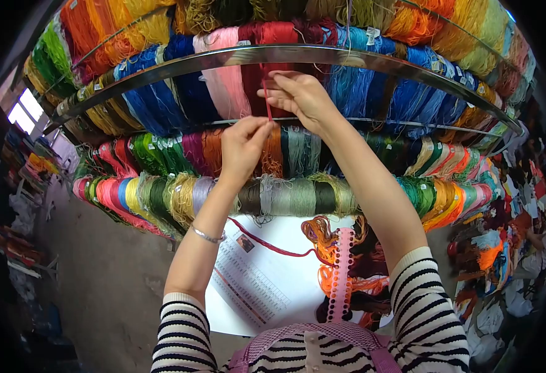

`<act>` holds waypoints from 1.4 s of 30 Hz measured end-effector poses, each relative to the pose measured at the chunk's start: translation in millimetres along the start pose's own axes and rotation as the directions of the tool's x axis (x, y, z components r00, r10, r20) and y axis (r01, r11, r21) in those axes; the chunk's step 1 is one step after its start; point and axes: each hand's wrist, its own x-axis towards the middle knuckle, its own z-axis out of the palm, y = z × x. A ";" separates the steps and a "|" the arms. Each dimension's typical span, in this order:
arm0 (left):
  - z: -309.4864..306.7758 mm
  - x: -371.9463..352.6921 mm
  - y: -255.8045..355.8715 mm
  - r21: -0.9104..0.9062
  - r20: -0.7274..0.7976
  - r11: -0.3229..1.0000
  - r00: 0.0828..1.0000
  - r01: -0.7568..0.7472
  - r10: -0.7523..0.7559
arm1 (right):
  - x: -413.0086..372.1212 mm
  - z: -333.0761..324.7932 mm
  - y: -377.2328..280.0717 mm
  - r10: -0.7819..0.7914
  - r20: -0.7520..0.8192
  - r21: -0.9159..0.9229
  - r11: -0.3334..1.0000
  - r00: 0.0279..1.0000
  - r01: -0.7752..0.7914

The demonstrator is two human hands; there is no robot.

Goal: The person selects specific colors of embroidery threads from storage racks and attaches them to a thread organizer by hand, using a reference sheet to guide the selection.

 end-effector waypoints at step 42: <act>-26.0 82.8 1.3 -0.374 0.270 0.877 0.940 0.301 -0.207 | -6.8 -16.2 -3.5 0.070 0.082 -0.047 0.997 0.994 -0.066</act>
